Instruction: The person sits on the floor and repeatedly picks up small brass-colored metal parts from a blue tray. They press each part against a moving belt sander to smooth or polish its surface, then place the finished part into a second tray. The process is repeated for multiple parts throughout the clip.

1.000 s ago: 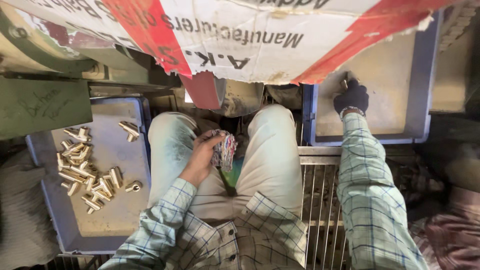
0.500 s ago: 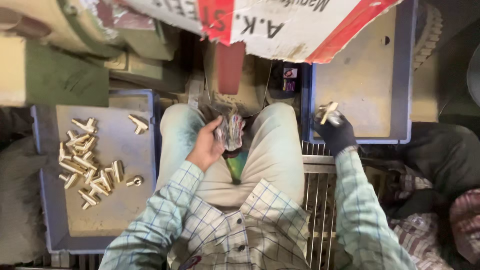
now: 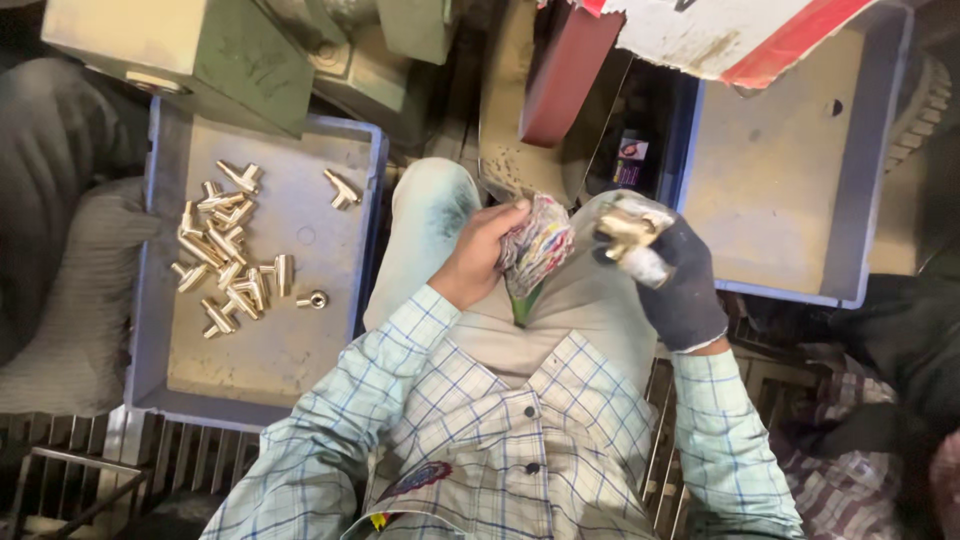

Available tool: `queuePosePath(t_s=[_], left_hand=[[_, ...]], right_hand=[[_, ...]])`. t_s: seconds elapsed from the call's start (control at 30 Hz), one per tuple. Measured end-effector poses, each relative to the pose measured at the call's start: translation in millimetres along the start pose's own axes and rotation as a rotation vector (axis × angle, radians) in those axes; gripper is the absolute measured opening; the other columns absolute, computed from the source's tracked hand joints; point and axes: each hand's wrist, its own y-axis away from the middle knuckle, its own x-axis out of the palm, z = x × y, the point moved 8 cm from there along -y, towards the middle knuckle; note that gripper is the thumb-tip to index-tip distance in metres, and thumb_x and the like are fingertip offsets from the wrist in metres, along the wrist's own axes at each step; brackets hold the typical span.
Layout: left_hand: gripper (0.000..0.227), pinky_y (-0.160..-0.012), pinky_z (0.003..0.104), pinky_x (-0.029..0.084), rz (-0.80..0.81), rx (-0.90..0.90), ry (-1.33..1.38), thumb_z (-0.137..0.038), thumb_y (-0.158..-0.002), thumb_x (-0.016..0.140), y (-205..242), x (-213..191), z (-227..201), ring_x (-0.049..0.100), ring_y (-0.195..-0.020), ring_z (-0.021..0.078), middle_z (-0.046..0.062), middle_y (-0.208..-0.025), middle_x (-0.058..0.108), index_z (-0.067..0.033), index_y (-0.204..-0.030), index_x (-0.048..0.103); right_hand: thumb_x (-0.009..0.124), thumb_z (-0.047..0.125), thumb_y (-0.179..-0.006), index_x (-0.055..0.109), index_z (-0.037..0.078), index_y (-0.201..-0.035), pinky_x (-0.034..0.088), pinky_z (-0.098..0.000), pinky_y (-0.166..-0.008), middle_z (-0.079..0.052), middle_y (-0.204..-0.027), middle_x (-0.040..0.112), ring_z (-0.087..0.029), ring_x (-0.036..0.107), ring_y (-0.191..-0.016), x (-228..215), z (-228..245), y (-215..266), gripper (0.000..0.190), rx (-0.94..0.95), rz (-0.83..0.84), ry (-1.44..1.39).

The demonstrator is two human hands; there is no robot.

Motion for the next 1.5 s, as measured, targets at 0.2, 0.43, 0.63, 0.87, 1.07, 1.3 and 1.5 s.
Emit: queuePosePath(t_s=[0.2, 0.43, 0.63, 0.87, 1.07, 1.3, 1.5], left_hand=[[0.035, -0.075, 0.031, 0.058, 0.035, 0.087, -0.275, -0.020, -0.107, 0.055, 29.5, 34.5, -29.9, 0.071, -0.081, 0.0181, 0.013, -0.099, 0.074, 0.0099, -0.122, 0.066], [0.029, -0.073, 0.026, 0.057, -0.050, 0.235, -0.701, -0.016, -0.105, 0.061, 30.5, 32.5, -47.6, 0.069, -0.083, 0.0100, 0.008, -0.098, 0.075, 0.0045, -0.124, 0.069], [0.023, -0.069, 0.026, 0.057, -0.064, 0.172, -0.577, -0.018, -0.104, 0.060, -16.6, -4.7, -37.3, 0.068, -0.077, 0.0098, 0.004, -0.091, 0.073, 0.0026, -0.109, 0.068], [0.021, -0.068, 0.025, 0.049, -0.153, 0.137, -0.645, -0.017, -0.102, 0.065, -87.9, -62.6, -24.0, 0.059, -0.075, 0.0074, 0.002, -0.085, 0.068, 0.0022, -0.098, 0.072], [0.019, -0.063, 0.027, 0.050, -0.304, 0.164, -0.501, -0.014, -0.096, 0.068, -104.8, -85.1, -12.7, 0.059, -0.069, 0.0088, 0.002, -0.078, 0.067, 0.0038, -0.091, 0.071], [0.017, -0.066, 0.026, 0.050, -0.392, 0.196, -0.606, -0.012, -0.095, 0.068, -110.9, -92.1, -11.3, 0.059, -0.072, 0.0069, 0.002, -0.081, 0.070, 0.0035, -0.093, 0.074], [0.013, -0.064, 0.027, 0.052, -0.352, 0.084, -0.358, -0.008, -0.094, 0.068, -116.4, -95.1, -1.9, 0.063, -0.070, 0.0099, 0.004, -0.082, 0.071, 0.0042, -0.092, 0.073]], right_hand=[[0.080, 0.015, -0.092, 0.059, 0.003, -0.144, 0.053, -0.0365, -0.107, -0.015, -0.138, 0.067, -0.030, 0.066, -0.125, 52.6, 60.3, -14.1, 0.057, -0.338, 0.075, 0.633], [0.080, 0.009, -0.095, 0.066, 0.005, -0.136, 0.055, -0.0347, -0.106, -0.014, -0.136, 0.069, -0.027, 0.071, -0.124, 51.5, 21.9, -2.1, 0.043, -0.317, -0.239, 0.640], [0.078, 0.006, -0.095, 0.066, 0.003, -0.135, 0.053, -0.0360, -0.109, -0.016, -0.138, 0.068, -0.028, 0.067, -0.127, 41.3, -20.7, -23.4, 0.042, -0.286, -0.283, 0.547], [0.077, 0.004, -0.096, 0.067, 0.003, -0.134, 0.054, -0.0350, -0.104, -0.015, -0.132, 0.071, -0.028, 0.070, -0.122, 22.0, -70.3, -76.4, 0.039, -0.240, -0.230, 0.536], [0.075, 0.002, -0.096, 0.068, 0.001, -0.128, 0.055, -0.0333, -0.099, -0.014, -0.124, 0.072, -0.026, 0.072, -0.114, 13.9, -115.2, -96.8, 0.033, -0.096, -0.253, 0.441], [0.074, 0.003, -0.094, 0.067, 0.000, -0.123, 0.056, -0.0278, -0.092, -0.009, -0.113, 0.074, -0.015, 0.069, -0.103, 5.6, -166.2, -105.3, 0.030, 0.201, -0.272, 0.195], [0.071, 0.000, -0.097, 0.067, -0.002, -0.118, 0.054, -0.0285, -0.092, -0.008, -0.110, 0.072, -0.015, 0.066, -0.101, 0.8, -172.1, -108.1, 0.022, 0.174, -0.305, 0.148]])
